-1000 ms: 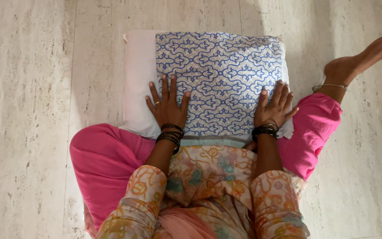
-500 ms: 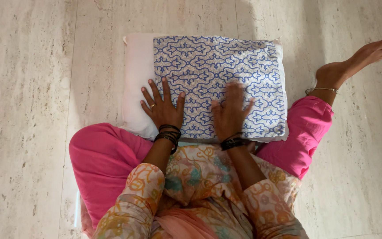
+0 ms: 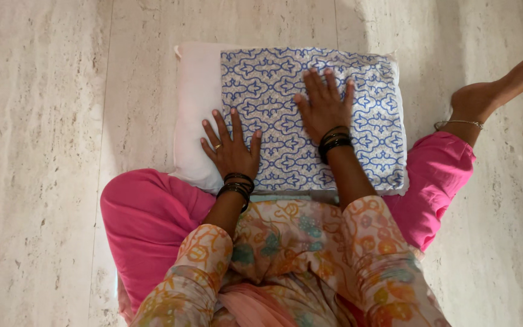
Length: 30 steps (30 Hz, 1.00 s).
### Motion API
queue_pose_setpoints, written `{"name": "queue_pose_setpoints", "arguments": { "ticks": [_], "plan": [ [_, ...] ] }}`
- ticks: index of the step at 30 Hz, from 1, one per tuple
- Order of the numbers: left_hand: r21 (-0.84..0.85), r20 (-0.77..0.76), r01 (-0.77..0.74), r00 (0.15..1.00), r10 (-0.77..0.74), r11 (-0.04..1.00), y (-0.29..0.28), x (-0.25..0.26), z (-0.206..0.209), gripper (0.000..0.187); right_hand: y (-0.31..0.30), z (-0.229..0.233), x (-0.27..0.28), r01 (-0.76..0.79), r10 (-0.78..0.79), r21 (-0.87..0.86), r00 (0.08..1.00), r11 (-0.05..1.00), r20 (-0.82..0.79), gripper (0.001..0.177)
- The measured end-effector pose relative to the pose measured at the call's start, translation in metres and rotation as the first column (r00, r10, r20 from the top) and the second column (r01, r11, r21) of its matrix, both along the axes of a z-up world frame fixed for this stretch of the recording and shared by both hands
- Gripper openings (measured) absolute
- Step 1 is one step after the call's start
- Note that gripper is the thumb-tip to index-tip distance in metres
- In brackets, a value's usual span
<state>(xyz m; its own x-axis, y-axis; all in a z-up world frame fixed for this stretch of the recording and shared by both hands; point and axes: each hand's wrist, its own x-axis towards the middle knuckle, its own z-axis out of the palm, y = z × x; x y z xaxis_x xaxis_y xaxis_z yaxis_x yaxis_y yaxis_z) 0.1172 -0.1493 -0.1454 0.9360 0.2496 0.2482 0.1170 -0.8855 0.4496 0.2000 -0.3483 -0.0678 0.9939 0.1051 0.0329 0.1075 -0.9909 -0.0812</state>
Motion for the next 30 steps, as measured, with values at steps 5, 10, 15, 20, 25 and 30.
{"name": "queue_pose_setpoints", "arguments": {
  "ticks": [5, 10, 15, 20, 25, 30],
  "plan": [
    [0.034, 0.037, 0.014, 0.999, -0.015, 0.999, -0.001, -0.003, 0.000, 0.072, -0.061, 0.001, 0.009, 0.260, -0.258, 0.147, 0.966, 0.954, -0.028, 0.065],
    [0.025, 0.019, 0.027, 0.999, -0.028, 0.999, -0.002, -0.003, 0.002, 0.072, -0.105, -0.011, 0.002, 0.441, -0.440, 0.167, 0.897, 0.882, -0.044, 0.066],
    [0.013, 0.016, 0.046, 0.999, -0.046, 0.999, 0.000, -0.005, 0.002, 0.072, -0.137, -0.033, -0.023, 0.574, -0.562, 0.216, 0.819, 0.790, -0.118, 0.065],
    [0.017, 0.030, 0.046, 0.998, -0.046, 0.999, 0.000, -0.005, 0.003, 0.072, -0.168, -0.052, -0.064, 0.659, -0.640, 0.210, 0.752, 0.722, -0.160, 0.066],
    [0.007, 0.036, 0.044, 0.998, -0.045, 0.999, 0.004, -0.003, -0.001, 0.073, -0.175, -0.055, -0.091, 0.619, -0.667, 0.400, 0.745, 0.676, -0.025, 0.064],
    [0.023, 0.032, 0.030, 0.999, -0.031, 0.999, 0.005, -0.002, -0.002, 0.074, -0.133, -0.040, -0.109, 0.363, -0.463, 0.307, 0.803, 0.880, 0.375, 0.056]
  ]
}}
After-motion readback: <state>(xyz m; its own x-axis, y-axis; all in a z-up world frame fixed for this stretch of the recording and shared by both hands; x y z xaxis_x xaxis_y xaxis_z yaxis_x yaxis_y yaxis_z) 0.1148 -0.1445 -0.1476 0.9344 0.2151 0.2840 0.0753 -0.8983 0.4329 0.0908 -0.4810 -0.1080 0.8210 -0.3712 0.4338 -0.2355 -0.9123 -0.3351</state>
